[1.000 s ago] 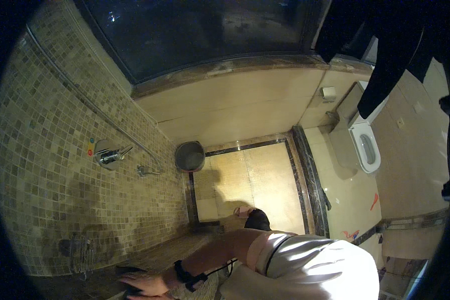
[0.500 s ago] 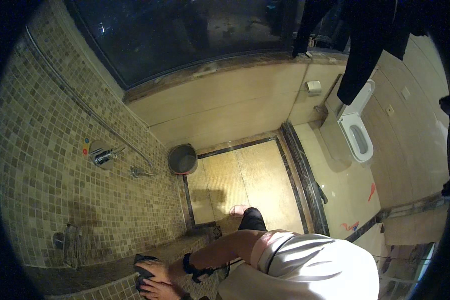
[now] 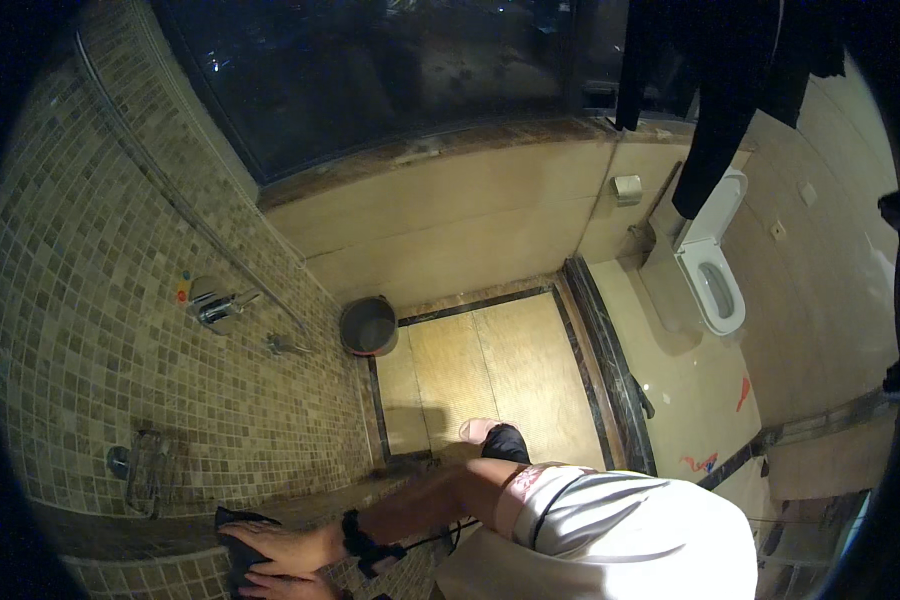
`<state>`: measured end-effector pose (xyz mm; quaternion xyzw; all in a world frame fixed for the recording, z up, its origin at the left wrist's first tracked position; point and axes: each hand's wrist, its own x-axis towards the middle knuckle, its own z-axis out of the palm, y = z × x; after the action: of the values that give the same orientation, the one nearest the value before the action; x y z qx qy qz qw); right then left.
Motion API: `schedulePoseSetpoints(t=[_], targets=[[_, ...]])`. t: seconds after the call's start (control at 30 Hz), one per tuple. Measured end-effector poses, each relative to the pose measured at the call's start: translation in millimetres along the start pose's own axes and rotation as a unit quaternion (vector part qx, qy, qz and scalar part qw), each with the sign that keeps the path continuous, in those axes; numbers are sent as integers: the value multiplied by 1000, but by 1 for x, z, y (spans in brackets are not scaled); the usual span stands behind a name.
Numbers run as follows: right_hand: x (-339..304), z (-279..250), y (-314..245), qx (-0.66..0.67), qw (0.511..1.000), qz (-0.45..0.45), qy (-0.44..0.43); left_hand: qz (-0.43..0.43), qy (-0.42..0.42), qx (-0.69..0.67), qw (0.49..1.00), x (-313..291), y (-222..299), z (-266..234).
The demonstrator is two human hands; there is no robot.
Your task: The person wipes the tiled shower wall with a cloth, then moves to the sink area and wipes the countertop and surrounding surfaces. The person squats to reach lower wall sections and continues wiping multiple surfaces.
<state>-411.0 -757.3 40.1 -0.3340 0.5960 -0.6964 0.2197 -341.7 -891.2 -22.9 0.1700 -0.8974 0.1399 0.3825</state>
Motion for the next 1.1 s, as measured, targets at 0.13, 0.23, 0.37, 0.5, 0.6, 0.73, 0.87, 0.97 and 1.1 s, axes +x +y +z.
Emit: schedulePoseSetpoints(t=[0.13,0.23,0.37,0.5,0.6,0.73,0.87,0.97,1.1], targets=[[25,23,75,-36,999,-11,39,-65,-295,78,950,12,27,-25],[9,13,139,-5,995,-33,97,-49,-414,18,909,2,25,-5],[8,-7,148,-110,982,-61,142,-77,-403,-89,908,-25,20,34],[41,-16,108,-156,980,-81,96,70,-72,-14,995,-41,7,52],[47,-7,59,-118,971,-175,115,-21,-17,-24,999,-1,13,10],[46,-12,35,-128,974,-169,82,-44,17,7,999,18,6,-6],[26,-38,12,-304,920,-233,77,-99,10,34,994,9,6,-10],[11,-40,3,-290,929,-230,14,-139,17,51,989,15,2,-22],[17,-17,-2,-282,932,-218,-70,-166,80,44,982,11,-15,-32]])
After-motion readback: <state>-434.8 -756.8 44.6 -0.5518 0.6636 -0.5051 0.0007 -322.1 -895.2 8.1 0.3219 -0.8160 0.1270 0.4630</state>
